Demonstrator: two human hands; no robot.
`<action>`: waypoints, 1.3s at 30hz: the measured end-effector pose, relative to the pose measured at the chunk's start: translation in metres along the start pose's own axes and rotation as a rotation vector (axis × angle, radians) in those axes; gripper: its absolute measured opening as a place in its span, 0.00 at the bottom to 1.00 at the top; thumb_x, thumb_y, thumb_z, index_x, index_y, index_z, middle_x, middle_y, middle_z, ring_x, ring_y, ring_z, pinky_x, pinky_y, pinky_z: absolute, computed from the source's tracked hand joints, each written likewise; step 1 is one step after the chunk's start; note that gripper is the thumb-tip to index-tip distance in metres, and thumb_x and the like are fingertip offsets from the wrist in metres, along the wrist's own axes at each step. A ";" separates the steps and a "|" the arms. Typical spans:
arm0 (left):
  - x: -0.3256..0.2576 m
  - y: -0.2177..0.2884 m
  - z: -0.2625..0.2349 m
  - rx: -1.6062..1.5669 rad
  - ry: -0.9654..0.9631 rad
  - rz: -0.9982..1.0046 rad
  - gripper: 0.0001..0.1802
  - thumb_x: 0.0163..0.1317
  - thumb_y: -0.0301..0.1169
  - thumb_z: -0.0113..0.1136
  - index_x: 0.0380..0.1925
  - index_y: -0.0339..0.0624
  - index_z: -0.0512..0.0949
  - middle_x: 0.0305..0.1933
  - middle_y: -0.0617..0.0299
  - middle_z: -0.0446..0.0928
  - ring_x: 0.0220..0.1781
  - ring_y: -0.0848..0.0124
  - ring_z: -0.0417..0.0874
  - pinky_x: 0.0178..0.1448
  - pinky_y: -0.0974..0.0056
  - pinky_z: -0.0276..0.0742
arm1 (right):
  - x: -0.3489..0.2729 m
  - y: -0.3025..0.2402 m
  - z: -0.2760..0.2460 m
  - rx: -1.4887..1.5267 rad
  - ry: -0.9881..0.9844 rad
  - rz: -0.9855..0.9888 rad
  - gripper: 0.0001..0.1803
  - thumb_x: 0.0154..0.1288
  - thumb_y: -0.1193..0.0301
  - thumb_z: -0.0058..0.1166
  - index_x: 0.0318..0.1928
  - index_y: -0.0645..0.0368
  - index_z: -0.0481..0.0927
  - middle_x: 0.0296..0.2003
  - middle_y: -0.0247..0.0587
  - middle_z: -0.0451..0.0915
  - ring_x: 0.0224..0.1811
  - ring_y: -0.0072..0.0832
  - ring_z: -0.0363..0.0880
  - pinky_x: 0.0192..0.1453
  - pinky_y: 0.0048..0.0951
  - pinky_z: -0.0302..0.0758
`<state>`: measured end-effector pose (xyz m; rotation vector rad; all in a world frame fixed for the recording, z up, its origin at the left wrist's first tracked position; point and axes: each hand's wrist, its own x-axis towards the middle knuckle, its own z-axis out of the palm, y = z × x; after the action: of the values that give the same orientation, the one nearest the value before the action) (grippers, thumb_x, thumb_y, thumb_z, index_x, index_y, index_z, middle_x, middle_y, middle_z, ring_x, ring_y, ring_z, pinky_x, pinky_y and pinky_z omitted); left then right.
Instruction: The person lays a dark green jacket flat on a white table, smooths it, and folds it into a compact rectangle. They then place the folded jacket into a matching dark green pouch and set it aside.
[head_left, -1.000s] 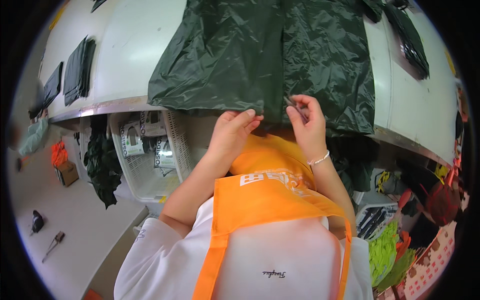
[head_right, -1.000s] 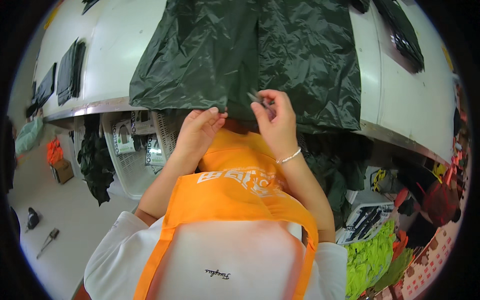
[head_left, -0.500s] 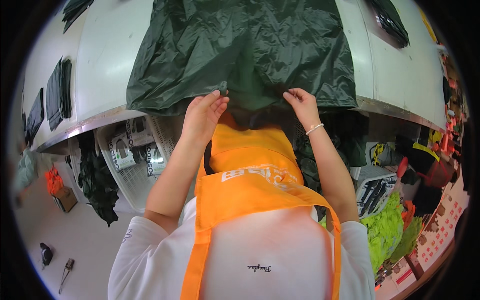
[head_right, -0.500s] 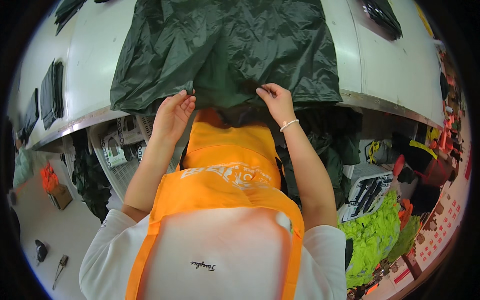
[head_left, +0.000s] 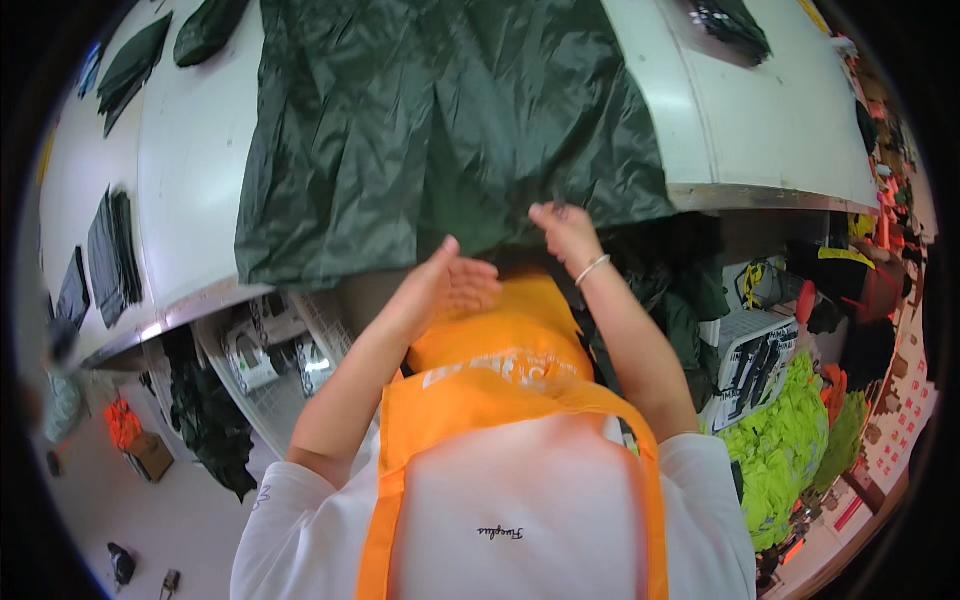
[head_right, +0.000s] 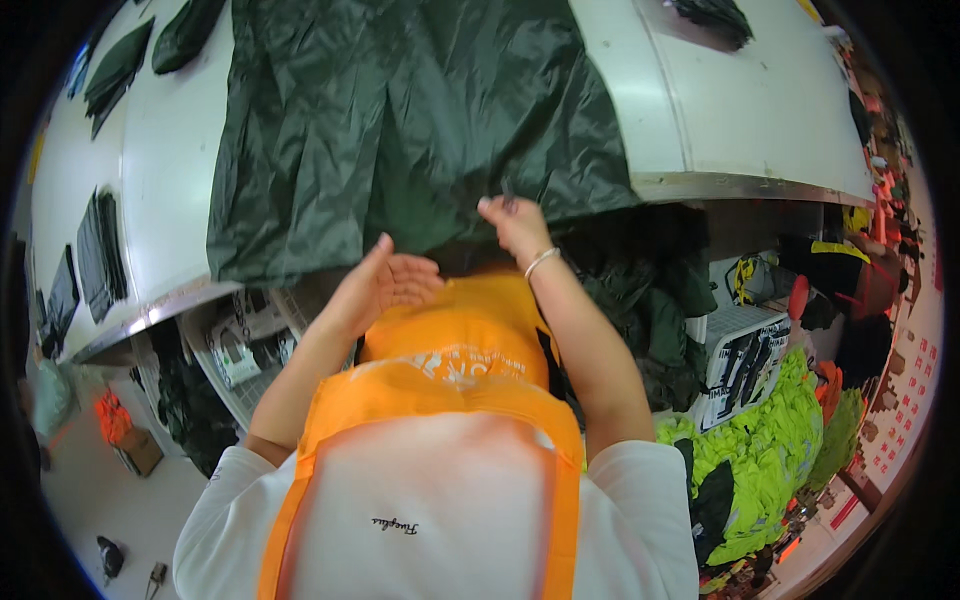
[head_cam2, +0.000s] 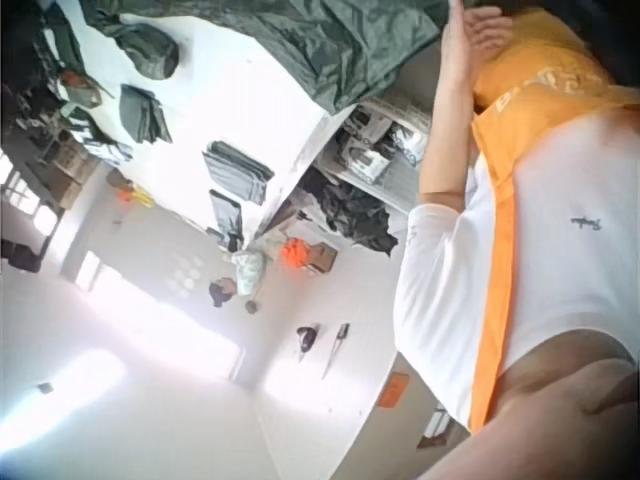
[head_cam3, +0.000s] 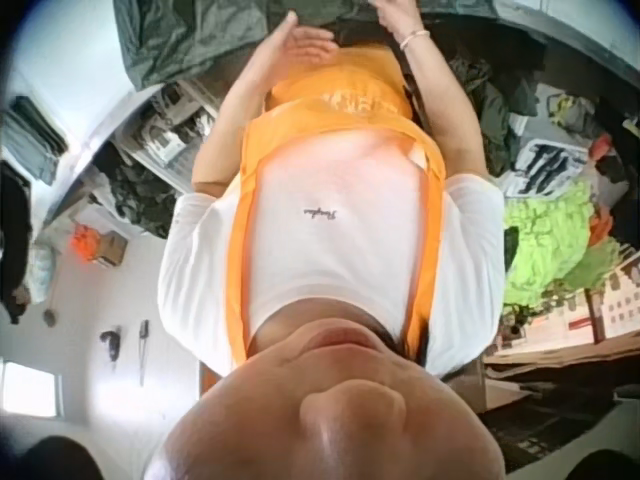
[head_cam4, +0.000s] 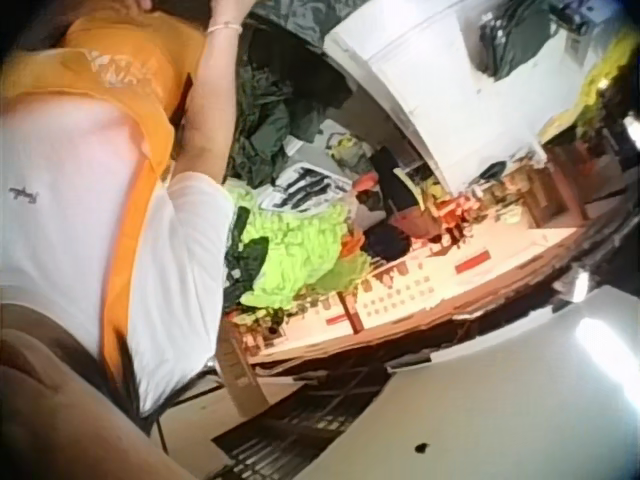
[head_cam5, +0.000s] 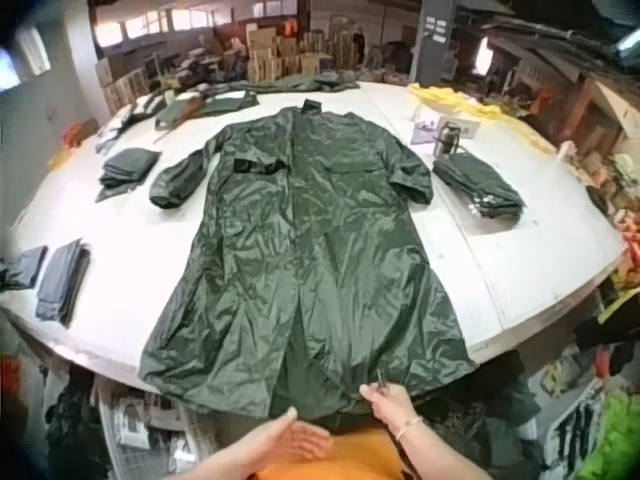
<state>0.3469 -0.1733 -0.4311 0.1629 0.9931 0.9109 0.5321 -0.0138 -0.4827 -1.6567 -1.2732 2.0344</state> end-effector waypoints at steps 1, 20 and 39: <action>0.005 0.010 0.003 0.143 -0.005 0.026 0.31 0.70 0.53 0.37 0.47 0.34 0.75 0.43 0.52 0.80 0.42 0.68 0.81 0.50 0.67 0.74 | 0.001 0.015 0.001 -0.065 0.001 -0.084 0.13 0.60 0.63 0.61 0.23 0.54 0.75 0.18 0.22 0.70 0.19 0.13 0.61 0.23 0.20 0.60; 0.089 0.006 0.004 1.703 0.931 0.443 0.42 0.52 0.45 0.62 0.67 0.48 0.59 0.74 0.49 0.47 0.74 0.45 0.45 0.72 0.40 0.40 | 0.172 -0.129 -0.375 -0.582 0.795 -0.495 0.12 0.60 0.70 0.58 0.43 0.60 0.79 0.36 0.44 0.79 0.37 0.32 0.78 0.44 0.30 0.75; 0.274 0.231 0.104 0.514 0.780 0.493 0.47 0.50 0.45 0.66 0.65 0.33 0.57 0.60 0.41 0.69 0.58 0.53 0.74 0.60 0.61 0.69 | 0.141 -0.177 -0.108 -0.350 -0.678 -0.674 0.23 0.67 0.65 0.51 0.55 0.71 0.71 0.46 0.50 0.79 0.47 0.35 0.79 0.53 0.30 0.73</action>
<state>0.3537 0.1995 -0.4342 0.5285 1.9676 1.1787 0.5201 0.2343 -0.4487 -0.4379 -2.1264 2.0250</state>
